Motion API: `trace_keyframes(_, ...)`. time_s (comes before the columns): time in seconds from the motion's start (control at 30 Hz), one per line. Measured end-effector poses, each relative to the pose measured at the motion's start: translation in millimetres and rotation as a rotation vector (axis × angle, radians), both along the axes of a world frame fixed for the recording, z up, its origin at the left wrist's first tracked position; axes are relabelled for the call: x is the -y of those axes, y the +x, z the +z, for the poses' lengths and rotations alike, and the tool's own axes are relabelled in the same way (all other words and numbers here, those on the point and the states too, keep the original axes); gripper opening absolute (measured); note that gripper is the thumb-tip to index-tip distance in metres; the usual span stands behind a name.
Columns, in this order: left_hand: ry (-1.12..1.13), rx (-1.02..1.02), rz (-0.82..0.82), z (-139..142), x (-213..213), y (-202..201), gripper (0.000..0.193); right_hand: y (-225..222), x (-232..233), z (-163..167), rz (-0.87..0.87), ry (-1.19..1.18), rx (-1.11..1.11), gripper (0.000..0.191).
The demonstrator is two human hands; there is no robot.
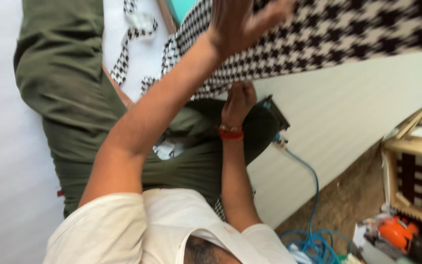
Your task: The person is upholstering a piece of furniture by attaching a houndstooth-patterned fabric to a wooden frame. They use a pneumatic staple gun to secure the fabric, repeatedly pulling it taut and stapling it to the underside of the frame.
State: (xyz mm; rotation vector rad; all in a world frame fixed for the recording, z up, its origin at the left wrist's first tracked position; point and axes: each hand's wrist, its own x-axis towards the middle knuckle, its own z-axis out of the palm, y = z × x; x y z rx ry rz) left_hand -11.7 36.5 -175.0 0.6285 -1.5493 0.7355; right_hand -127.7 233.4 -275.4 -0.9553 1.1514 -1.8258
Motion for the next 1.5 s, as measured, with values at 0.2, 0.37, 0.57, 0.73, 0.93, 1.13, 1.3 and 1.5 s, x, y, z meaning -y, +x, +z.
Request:
trace_keyframes(0.2,0.632,-0.274,-0.527,-9,-84,14,0.099,8,2,6,-0.031,0.038,0.078,0.009)
trace_keyframes(0.37,0.669,-0.23,-0.527,-12,-96,24,0.096,11,4,9,-0.026,0.02,0.076,0.012)
trace_keyframes(0.57,0.733,-0.336,-0.624,11,-122,44,0.071,9,5,5,-0.048,0.025,0.067,0.014)
trace_keyframes(0.73,0.824,-0.458,-0.873,32,-131,49,0.037,4,4,-1,-0.043,-0.014,0.017,0.023)
trace_keyframes(0.93,0.966,-0.579,-1.023,56,-135,53,0.025,4,6,0,-0.022,-0.039,0.069,0.022)
trace_keyframes(1.13,0.982,-0.637,-0.934,63,-144,47,0.024,7,6,3,0.036,-0.016,0.217,0.015)
trace_keyframes(1.3,0.988,-0.724,-0.733,70,-161,27,0.028,4,3,1,0.256,0.027,0.15,0.041)
trace_keyframes(1.5,0.895,-0.74,-0.802,61,-154,25,0.026,2,7,-4,-0.02,0.152,-0.429,0.035)
